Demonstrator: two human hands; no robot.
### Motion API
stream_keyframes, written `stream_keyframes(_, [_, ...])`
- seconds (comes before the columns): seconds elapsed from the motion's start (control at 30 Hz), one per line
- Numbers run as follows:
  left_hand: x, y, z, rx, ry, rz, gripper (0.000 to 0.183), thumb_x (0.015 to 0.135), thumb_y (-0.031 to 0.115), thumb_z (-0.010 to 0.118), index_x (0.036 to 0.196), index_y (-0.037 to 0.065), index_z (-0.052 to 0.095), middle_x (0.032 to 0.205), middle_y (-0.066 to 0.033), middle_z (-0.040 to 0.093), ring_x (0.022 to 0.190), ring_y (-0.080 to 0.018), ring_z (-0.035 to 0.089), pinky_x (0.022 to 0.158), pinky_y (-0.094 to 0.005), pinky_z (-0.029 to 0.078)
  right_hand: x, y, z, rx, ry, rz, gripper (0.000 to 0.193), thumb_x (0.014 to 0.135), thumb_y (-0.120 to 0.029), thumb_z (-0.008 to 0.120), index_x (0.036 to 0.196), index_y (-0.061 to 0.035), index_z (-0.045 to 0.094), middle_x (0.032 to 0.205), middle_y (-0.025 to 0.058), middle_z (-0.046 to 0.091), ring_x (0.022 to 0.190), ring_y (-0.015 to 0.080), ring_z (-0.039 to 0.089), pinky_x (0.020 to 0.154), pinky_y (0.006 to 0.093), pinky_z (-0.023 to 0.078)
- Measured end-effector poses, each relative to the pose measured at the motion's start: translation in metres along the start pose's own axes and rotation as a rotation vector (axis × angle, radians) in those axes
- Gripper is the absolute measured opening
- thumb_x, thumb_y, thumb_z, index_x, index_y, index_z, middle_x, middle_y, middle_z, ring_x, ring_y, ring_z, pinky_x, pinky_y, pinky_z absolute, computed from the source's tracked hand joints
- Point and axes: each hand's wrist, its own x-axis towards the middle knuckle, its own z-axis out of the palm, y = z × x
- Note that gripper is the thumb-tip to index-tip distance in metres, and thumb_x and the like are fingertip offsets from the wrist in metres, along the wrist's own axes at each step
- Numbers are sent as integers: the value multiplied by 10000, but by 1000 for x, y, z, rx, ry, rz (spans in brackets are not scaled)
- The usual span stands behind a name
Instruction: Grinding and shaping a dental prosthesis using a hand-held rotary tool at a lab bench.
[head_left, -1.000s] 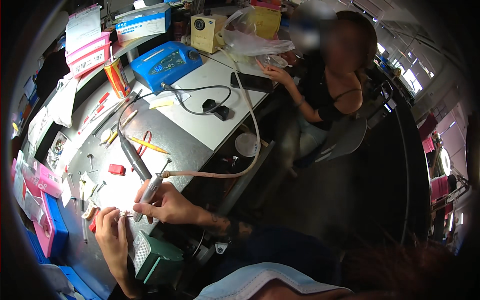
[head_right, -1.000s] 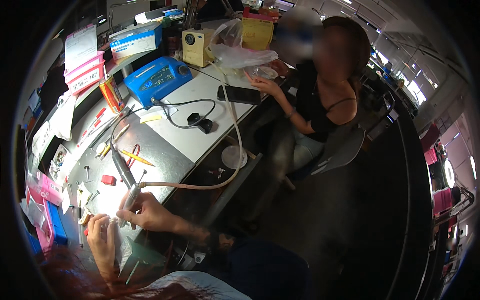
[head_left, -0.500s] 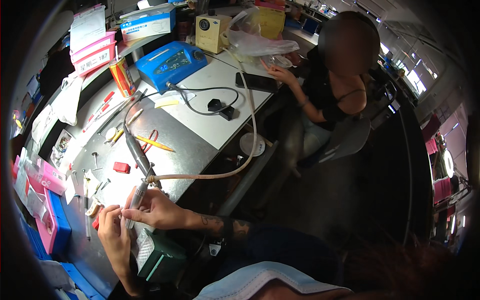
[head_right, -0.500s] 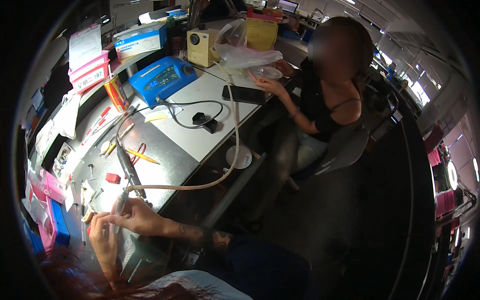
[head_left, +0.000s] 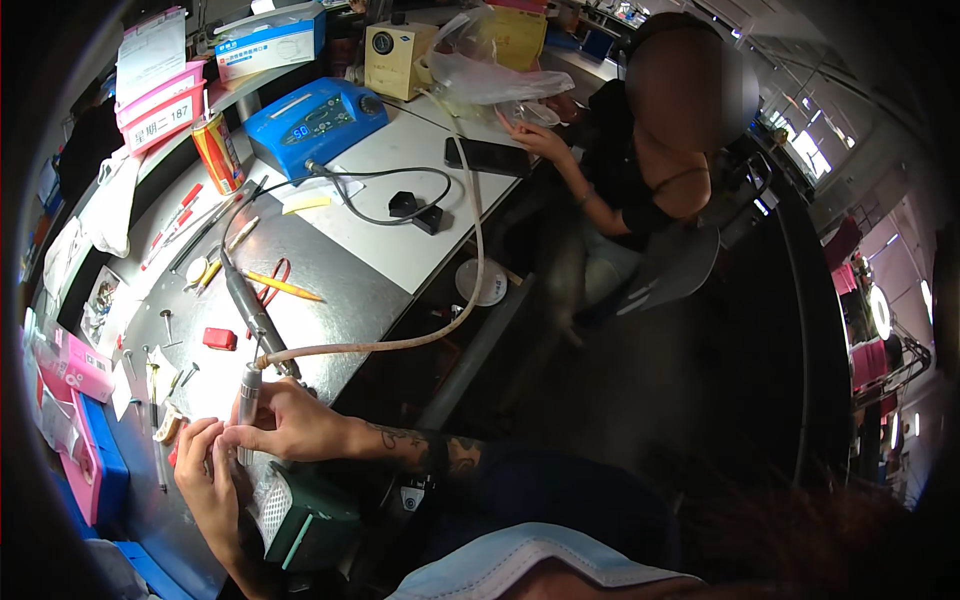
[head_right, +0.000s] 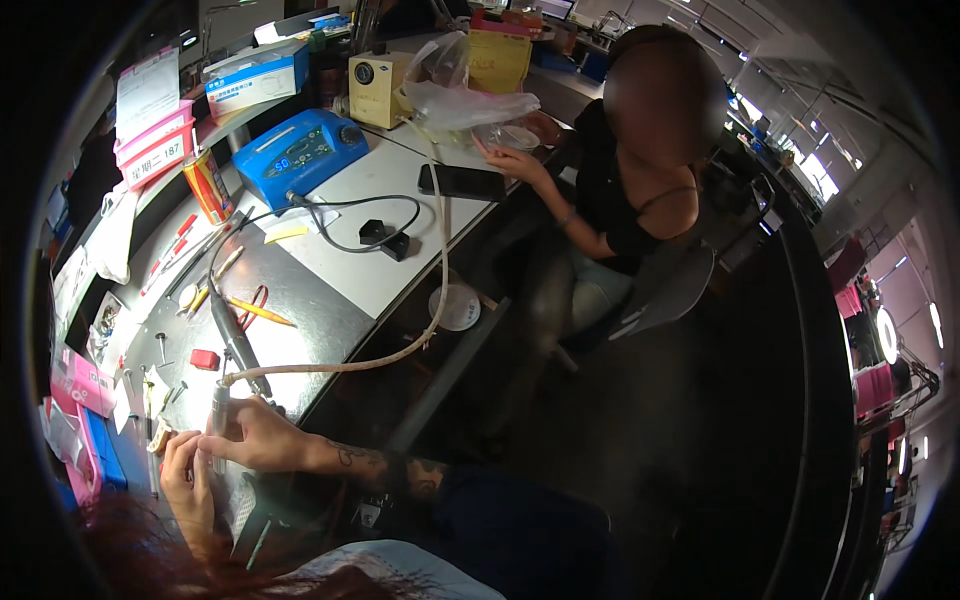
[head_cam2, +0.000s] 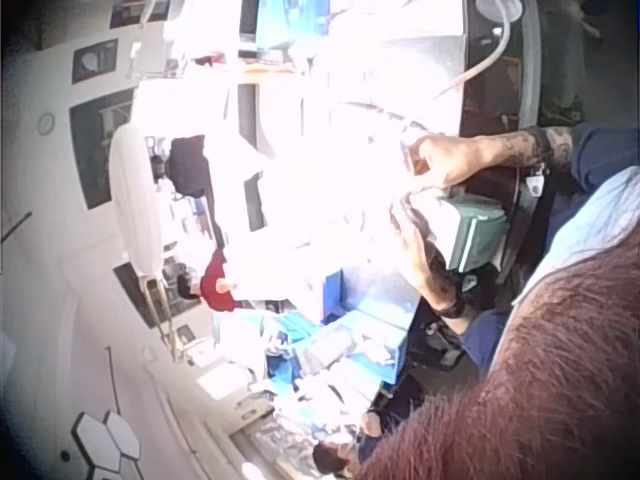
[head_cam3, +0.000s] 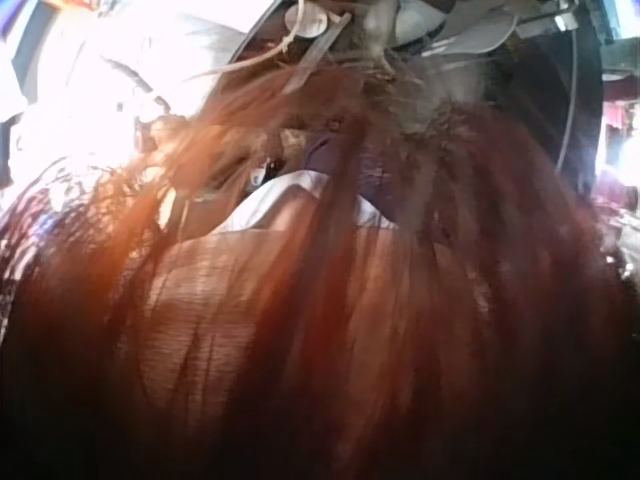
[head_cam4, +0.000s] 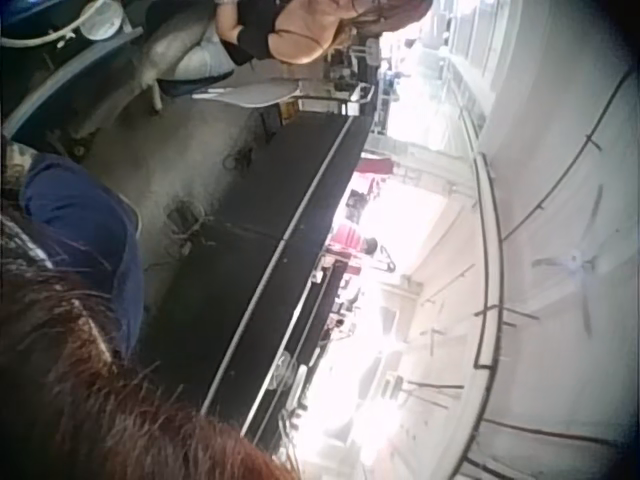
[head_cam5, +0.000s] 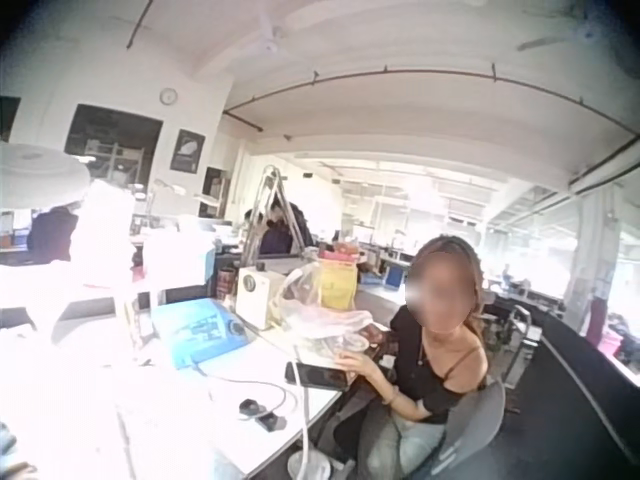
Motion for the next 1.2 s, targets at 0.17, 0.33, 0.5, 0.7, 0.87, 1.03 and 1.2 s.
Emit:
stream_keyframes(0.17, [-1, -4, 0, -10, 3, -31, 119, 839, -17, 572, 945, -55, 612, 966, -142, 614, 896, -273, 599, 805, -342, 460, 0, -4, -1, -28, 1, -28, 223, 871, -176, 671, 943, 25, 607, 834, 89, 651, 791, 117, 629, 724, 272, 519])
stream_keyframes(0.33, [-2, -4, 0, 6, 0, -33, 130, 835, -10, 585, 957, -48, 610, 968, -141, 615, 898, -272, 599, 807, -342, 460, 0, -3, -1, -57, 5, -24, 235, 865, -179, 675, 943, 33, 609, 833, 106, 658, 775, 131, 640, 709, 282, 523])
stream_keyframes(0.5, [-1, 2, 2, -23, 8, -87, 144, 821, 4, 615, 957, -43, 608, 968, -138, 615, 900, -276, 598, 810, -346, 459, -1, 1, 2, -21, 88, -71, 263, 827, -233, 674, 865, 23, 630, 720, 111, 626, 657, 154, 577, 627, 302, 467])
stream_keyframes(0.7, [-2, 0, 5, 44, 33, -27, 142, 812, 14, 632, 940, -40, 602, 964, -134, 614, 897, -282, 597, 812, -352, 457, -1, -1, 2, -9, 97, -80, 266, 833, -235, 673, 866, 26, 630, 730, 109, 629, 661, 150, 577, 630, 302, 468])
stream_keyframes(0.87, [-2, 4, 6, 25, 59, -56, 136, 808, 7, 630, 931, -44, 603, 952, -137, 614, 884, -283, 596, 810, -355, 457, -1, -3, 3, 23, 81, -73, 238, 841, -214, 673, 873, 18, 630, 741, 88, 632, 680, 122, 569, 638, 283, 466])
stream_keyframes(1.03, [-2, 3, 6, 10, 53, -71, 127, 813, 9, 628, 925, -46, 604, 945, -137, 612, 876, -281, 598, 802, -354, 458, -2, -2, 4, 58, 72, -63, 216, 848, -199, 670, 879, 10, 629, 757, 72, 633, 694, 103, 563, 645, 269, 463])
stream_keyframes(1.2, [-2, 6, 6, 15, 51, -88, 127, 815, 13, 632, 924, -47, 608, 946, -137, 612, 865, -277, 600, 795, -348, 459, -1, 3, 4, 90, 68, -29, 208, 855, -209, 667, 863, -6, 624, 778, 63, 634, 712, 109, 576, 660, 272, 470])
